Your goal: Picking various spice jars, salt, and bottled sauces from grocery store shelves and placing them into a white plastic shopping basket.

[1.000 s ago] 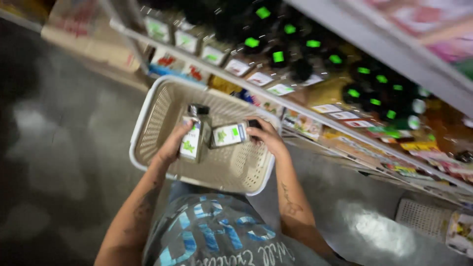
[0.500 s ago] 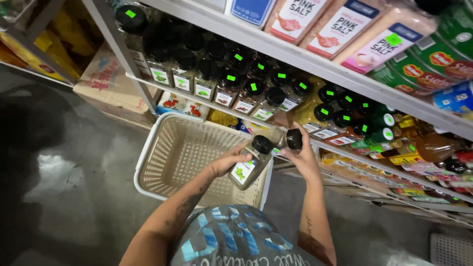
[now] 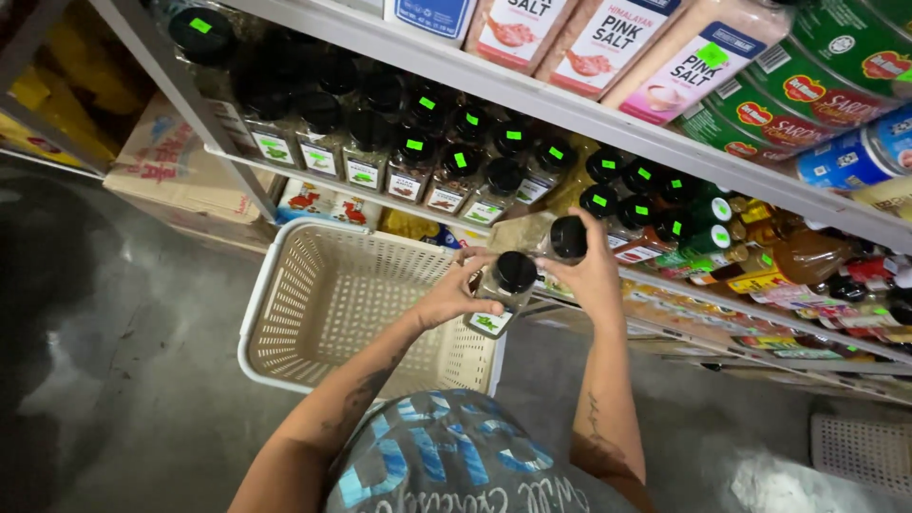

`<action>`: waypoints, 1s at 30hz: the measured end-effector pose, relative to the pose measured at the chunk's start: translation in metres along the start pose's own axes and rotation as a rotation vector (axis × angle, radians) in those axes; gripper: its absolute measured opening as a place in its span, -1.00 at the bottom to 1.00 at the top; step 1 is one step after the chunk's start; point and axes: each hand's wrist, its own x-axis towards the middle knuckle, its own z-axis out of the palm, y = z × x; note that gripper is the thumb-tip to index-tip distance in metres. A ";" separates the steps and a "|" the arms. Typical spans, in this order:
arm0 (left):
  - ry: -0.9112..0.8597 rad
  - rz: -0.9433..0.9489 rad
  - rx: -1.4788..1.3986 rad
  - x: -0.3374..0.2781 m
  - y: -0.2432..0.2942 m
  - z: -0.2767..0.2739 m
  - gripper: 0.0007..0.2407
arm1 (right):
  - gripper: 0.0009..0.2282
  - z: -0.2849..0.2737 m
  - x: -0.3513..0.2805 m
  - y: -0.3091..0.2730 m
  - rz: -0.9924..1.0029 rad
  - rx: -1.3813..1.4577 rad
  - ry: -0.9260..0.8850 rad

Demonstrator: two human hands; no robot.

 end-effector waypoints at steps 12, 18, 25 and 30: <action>-0.074 0.023 -0.034 -0.003 0.011 0.001 -0.14 | -0.16 0.014 0.012 0.003 0.101 -0.189 -0.010; -0.079 0.117 -0.060 -0.003 0.000 -0.001 -0.16 | -0.20 0.019 0.008 0.014 -0.003 -0.136 0.021; -0.045 0.152 0.023 -0.005 0.003 0.004 -0.14 | -0.19 0.010 0.000 -0.008 0.028 -0.171 -0.004; -0.130 0.270 0.351 -0.013 -0.001 0.005 -0.12 | -0.21 0.007 -0.010 -0.011 0.040 -0.145 -0.164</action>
